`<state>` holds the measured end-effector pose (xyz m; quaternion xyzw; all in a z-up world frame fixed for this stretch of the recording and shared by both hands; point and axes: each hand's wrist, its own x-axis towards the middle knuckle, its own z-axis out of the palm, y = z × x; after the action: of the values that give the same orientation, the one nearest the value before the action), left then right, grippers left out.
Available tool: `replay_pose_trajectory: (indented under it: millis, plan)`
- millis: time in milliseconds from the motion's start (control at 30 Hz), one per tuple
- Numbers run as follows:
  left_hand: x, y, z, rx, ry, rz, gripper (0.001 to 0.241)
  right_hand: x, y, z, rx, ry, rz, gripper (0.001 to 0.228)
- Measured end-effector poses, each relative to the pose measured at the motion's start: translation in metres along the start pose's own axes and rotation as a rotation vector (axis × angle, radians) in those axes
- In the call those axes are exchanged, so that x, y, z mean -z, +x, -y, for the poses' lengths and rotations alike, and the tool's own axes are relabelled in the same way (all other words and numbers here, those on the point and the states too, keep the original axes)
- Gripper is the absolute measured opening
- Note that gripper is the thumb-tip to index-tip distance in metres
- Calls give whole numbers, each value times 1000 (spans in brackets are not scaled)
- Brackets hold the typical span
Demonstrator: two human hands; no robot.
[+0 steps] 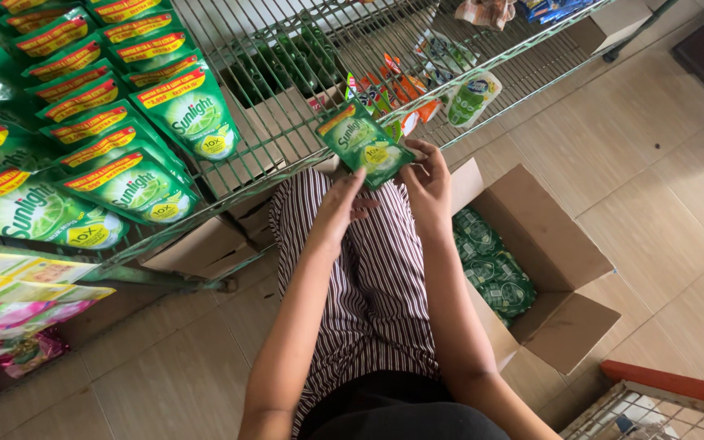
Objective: The person sits on the floor and repeatedly picks green Sunlight detergent sachets from a cardboard box, then places them upright on a wire shelf. The person handles the sachets one at a time and arranges them in neat rows on the shelf.
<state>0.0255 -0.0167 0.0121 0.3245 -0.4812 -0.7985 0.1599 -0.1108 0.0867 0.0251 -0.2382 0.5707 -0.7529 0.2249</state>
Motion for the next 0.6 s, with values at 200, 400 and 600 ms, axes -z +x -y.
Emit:
replay_pose_trajectory:
  millis: [200,400,600]
  plan:
    - [-2,35,1,-113,-293,-35,69,13,-12,16,31,-34,89,39]
    - [-33,33,-3,-169,-420,68,69,36,-25,39,88,-342,146,48]
    - [-83,24,-18,-213,-503,170,59,71,-41,73,54,-345,15,62]
